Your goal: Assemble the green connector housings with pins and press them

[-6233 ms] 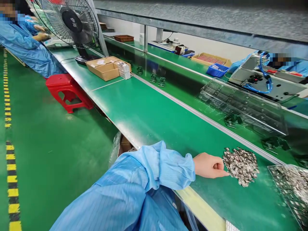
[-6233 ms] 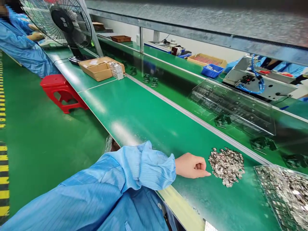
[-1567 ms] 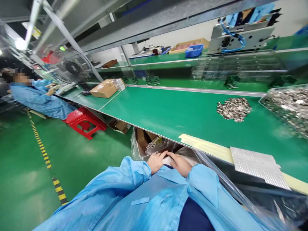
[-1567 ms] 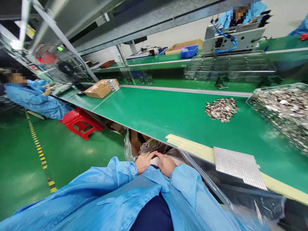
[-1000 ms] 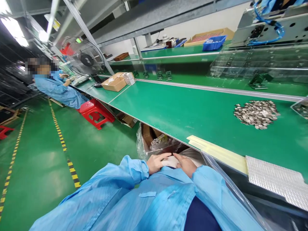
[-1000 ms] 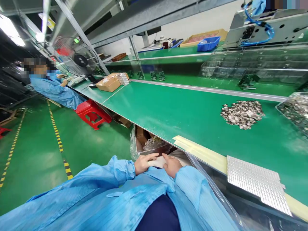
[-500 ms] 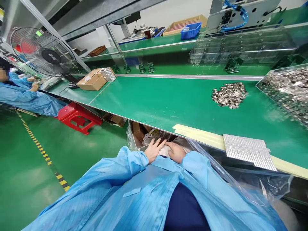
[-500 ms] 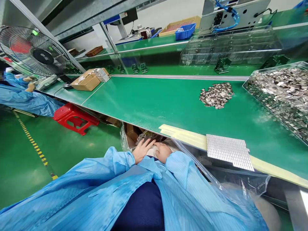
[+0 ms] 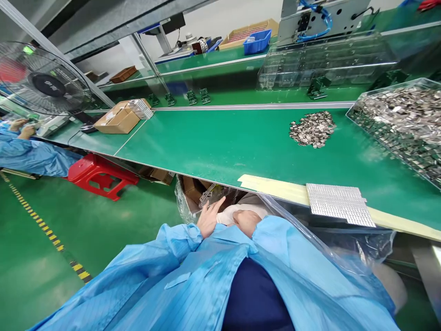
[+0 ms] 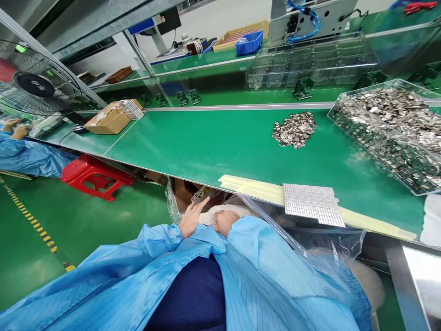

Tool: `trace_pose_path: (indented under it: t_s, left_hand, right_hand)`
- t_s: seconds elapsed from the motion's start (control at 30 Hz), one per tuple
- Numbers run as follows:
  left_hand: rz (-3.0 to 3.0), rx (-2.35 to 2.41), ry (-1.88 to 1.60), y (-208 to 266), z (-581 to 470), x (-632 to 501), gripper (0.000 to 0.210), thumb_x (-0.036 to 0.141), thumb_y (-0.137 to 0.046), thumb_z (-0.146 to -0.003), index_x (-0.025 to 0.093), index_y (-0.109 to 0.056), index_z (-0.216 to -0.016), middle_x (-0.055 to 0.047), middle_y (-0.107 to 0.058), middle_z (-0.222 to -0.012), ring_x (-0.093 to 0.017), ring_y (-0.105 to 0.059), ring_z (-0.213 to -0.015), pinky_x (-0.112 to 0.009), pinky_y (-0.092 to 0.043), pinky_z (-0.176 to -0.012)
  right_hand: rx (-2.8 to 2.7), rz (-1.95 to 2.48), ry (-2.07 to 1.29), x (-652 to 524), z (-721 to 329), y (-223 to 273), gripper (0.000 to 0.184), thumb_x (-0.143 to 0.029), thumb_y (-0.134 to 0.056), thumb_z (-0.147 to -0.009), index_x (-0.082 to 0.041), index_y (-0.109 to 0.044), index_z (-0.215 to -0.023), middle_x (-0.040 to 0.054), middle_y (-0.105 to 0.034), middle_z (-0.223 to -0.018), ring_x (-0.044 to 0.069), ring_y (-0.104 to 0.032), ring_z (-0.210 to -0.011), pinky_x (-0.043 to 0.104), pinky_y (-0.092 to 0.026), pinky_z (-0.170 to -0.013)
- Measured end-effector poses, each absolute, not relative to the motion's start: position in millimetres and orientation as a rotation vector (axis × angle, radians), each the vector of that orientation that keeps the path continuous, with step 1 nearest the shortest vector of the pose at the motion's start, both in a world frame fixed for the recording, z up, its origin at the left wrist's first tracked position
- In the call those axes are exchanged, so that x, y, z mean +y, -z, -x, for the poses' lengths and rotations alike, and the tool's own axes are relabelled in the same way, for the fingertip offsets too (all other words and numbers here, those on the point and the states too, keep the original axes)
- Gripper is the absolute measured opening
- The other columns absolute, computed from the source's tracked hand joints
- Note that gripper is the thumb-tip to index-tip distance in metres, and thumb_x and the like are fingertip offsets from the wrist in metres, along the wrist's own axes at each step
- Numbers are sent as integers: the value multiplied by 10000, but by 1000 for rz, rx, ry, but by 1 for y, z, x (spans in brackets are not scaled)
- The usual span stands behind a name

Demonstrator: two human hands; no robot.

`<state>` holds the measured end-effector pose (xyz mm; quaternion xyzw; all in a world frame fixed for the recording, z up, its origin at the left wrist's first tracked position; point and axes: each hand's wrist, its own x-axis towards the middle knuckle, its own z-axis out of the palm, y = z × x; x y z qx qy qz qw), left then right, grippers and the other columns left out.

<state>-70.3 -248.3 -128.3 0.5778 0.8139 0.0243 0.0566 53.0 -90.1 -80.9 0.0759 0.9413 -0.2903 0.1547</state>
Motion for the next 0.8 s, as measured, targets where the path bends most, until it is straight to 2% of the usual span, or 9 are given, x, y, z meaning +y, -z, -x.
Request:
trace_pose_path:
  t_s: [0.13,0.2,0.27,0.33,0.4,0.47,0.57,0.7,0.8]
  left_hand:
    - [-1811,2365,-68,125,68,-248,517,417,-425,-948,264,-378,-1440,-37,-548,-1400,-186,-514,-1240,-391,-316,-1122]
    - [-1836,2369,-45,125,67,-246,474,410,-421,-956,251,-445,-1402,-67,-495,-1452,-233,-456,-1308,-454,-283,-1134]
    - [-1871,2383,-13,125,67,-243,485,418,-419,-956,237,-457,-1404,-104,-373,-1538,-317,-343,-1391,-566,-224,-1130]
    - [-1929,2366,22,127,68,-238,522,441,-441,-940,249,-441,-1425,-100,-287,-1581,-368,-265,-1424,-636,-174,-1120]
    - [-1985,2333,54,129,69,-233,548,445,-462,-925,261,-424,-1440,-85,-285,-1583,-379,-255,-1426,-660,-148,-1122]
    - [-2020,2312,82,131,71,-230,544,429,-463,-925,244,-435,-1435,-95,-324,-1565,-383,-270,-1419,-671,-140,-1123]
    - [-2047,2287,117,135,75,-228,485,385,-463,-932,195,-513,-1375,-141,-471,-1461,-380,-327,-1390,-667,-173,-1119]
    - [-2076,2228,139,140,79,-227,346,282,-474,-932,206,-631,-1230,-120,-608,-1306,-325,-458,-1302,-612,-244,-1121]
    - [-2082,2196,127,144,81,-227,332,291,-472,-938,219,-629,-1222,-103,-605,-1320,-299,-510,-1252,-602,-243,-1128]
  right_hand:
    - [2737,-161,898,-92,-54,83,142,-230,-571,-891,-133,-666,-848,100,-684,-882,230,-634,-830,319,-430,-725]
    - [2785,-171,946,-93,-55,83,160,-194,-522,-907,-142,-649,-826,89,-669,-840,212,-615,-797,297,-399,-696]
    - [2826,-171,1002,-95,-57,82,181,-177,-494,-916,-157,-624,-791,62,-644,-792,184,-584,-744,280,-374,-667]
    - [2851,-154,1053,-96,-58,82,197,-169,-496,-912,-173,-598,-743,39,-619,-753,165,-550,-703,271,-351,-644]
    - [2861,-135,1090,-97,-58,83,213,-162,-503,-906,-181,-578,-708,26,-598,-726,157,-523,-678,270,-330,-626]
    - [2859,-120,1110,-97,-58,86,221,-159,-511,-900,-182,-567,-688,19,-581,-702,153,-505,-659,270,-312,-611]
    - [2841,-100,1119,-95,-56,90,229,-168,-530,-892,-182,-561,-665,7,-567,-674,148,-492,-639,267,-297,-596]
    - [2804,-108,1115,-92,-54,98,225,-195,-543,-889,-182,-586,-669,3,-576,-649,153,-509,-620,264,-309,-578]
    - [2812,-142,1111,-89,-51,103,178,-200,-489,-922,-176,-645,-840,45,-657,-808,182,-581,-758,276,-391,-668]
